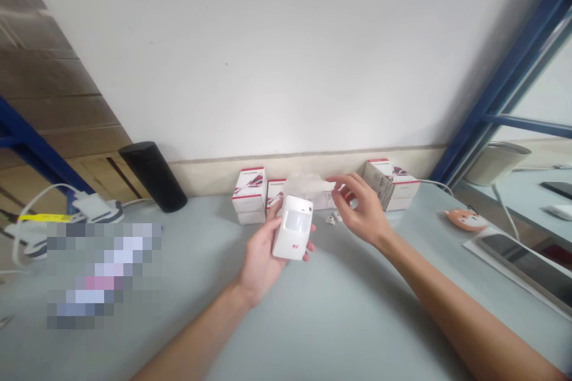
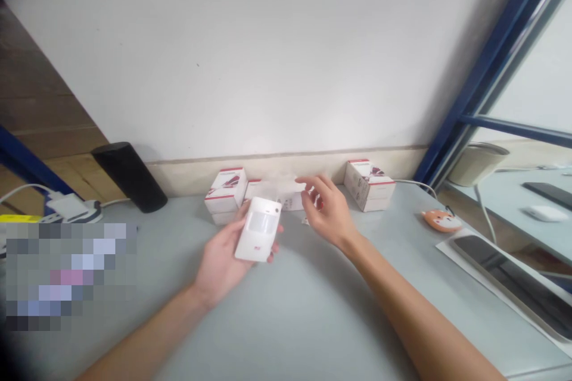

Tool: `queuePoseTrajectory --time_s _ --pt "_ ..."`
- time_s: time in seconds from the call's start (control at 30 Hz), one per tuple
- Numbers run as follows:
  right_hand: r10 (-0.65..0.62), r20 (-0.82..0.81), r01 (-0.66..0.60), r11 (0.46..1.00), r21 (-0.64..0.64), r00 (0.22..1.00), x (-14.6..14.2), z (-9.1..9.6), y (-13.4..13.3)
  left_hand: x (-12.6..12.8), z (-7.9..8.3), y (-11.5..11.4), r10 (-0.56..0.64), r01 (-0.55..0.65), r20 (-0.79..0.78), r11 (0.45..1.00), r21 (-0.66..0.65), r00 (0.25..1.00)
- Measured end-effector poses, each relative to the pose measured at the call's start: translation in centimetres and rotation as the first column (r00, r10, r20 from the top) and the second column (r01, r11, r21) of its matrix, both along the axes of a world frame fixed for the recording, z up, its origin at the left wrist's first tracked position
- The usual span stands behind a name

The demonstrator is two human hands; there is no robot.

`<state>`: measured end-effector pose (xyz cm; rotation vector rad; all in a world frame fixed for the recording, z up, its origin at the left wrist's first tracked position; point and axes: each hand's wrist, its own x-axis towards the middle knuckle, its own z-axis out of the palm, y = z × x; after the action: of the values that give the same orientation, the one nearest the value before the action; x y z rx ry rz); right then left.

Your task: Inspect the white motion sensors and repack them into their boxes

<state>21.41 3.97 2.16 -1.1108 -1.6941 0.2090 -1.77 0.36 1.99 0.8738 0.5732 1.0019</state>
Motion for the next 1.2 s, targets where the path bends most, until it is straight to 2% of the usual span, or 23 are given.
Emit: queuePoseTrajectory --time_s 0.1,0.23,0.53,0.7,0.9,1.1,1.2 --pt "0.01 0.054 -0.012 0.999 0.035 0.998 -0.9 0.5 -0.9 0.0 -0.5 -0.1 0.024 -0.02 -0.082 0.999 0.048 0.996" --pt "0.155 0.122 -0.155 0.988 -0.006 0.98 -2.2 0.4 -1.8 -0.1 -1.6 -0.1 0.019 -0.007 -0.144 0.996 0.087 0.989" --pt "0.254 0.024 -0.254 0.967 -0.023 0.967 -3.2 0.4 -2.3 -0.2 -2.3 0.4 0.125 -0.093 -0.238 0.986 0.139 0.963" --pt "0.276 0.062 -0.28 0.957 0.072 0.959 -3.5 0.0 -2.2 0.0 -2.6 0.2 0.137 -0.103 -0.28 0.986 0.133 0.95" --pt "0.257 0.145 -0.28 0.945 0.17 0.956 -4.1 -1.3 -1.8 0.0 -2.3 0.4 0.157 -0.149 -0.179 0.987 0.056 0.971" --pt "0.255 0.108 -0.269 0.952 0.147 0.961 -4.5 -1.4 -2.2 0.2 -2.2 0.6 0.136 -0.129 -0.158 0.99 0.053 0.978" --pt "0.306 0.073 -0.311 0.948 0.068 0.949 -4.5 -0.9 -2.7 0.4 -2.1 0.7 0.151 -0.149 -0.124 0.988 0.027 0.981"
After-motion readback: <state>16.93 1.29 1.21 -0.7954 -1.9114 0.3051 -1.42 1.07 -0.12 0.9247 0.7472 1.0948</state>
